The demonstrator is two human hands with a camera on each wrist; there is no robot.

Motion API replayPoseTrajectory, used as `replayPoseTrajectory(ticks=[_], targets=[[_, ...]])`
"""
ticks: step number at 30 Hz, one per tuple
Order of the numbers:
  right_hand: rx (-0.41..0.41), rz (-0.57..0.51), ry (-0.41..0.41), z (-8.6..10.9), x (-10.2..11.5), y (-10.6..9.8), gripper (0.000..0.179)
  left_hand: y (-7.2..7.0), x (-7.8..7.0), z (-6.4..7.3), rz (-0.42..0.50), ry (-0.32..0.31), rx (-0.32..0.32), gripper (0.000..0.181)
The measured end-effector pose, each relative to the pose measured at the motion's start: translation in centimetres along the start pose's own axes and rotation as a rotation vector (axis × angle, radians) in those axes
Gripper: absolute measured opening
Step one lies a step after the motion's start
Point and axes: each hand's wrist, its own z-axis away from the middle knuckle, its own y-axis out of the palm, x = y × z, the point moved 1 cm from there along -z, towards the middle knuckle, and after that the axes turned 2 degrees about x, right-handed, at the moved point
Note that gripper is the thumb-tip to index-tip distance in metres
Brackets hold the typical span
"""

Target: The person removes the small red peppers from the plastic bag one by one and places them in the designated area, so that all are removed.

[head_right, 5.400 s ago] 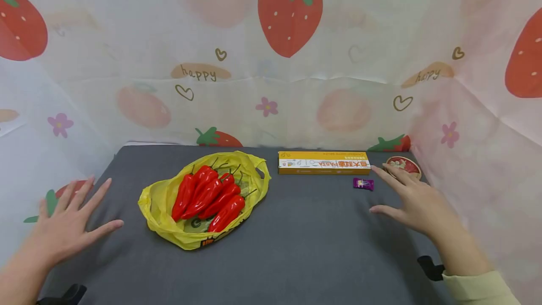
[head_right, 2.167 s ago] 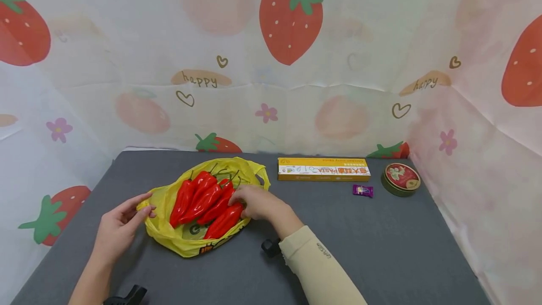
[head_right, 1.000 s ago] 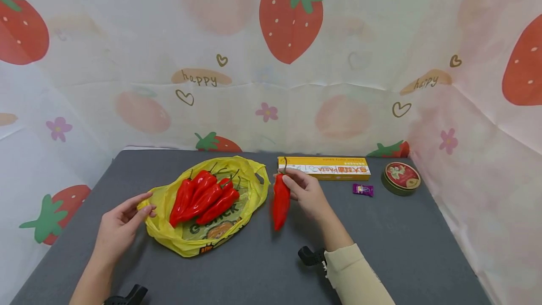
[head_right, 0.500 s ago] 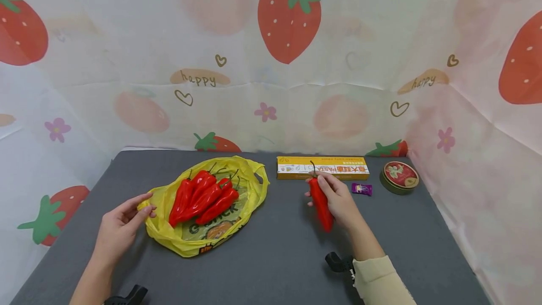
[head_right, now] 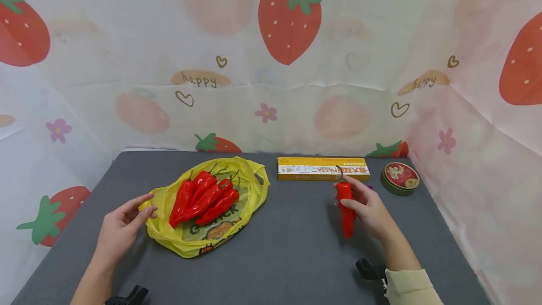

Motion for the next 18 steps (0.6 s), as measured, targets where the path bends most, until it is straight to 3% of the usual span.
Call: replayPoseTrajectory(ticks=[4, 11, 15, 18], targets=[[-0.068, 0.113, 0.056, 1.1, 0.2, -1.4, 0.058, 0.1, 0.2, 0.0, 0.007, 0.003, 0.004, 0.039], [-0.208, 0.506, 0.265, 2.8, 0.4, -4.5, 0.060, 0.0, 0.5, 0.0, 0.005, 0.012, -0.003, 0.039], [-0.220, 0.558, 0.334, 3.9, 0.2, -6.1, 0.063, -0.1, 0.6, 0.0, 0.002, 0.011, -0.004, 0.039], [-0.216, 0.576, 0.340, 4.6, -0.1, -7.4, 0.063, -0.2, 0.5, 0.0, -0.003, 0.006, 0.000, 0.039]])
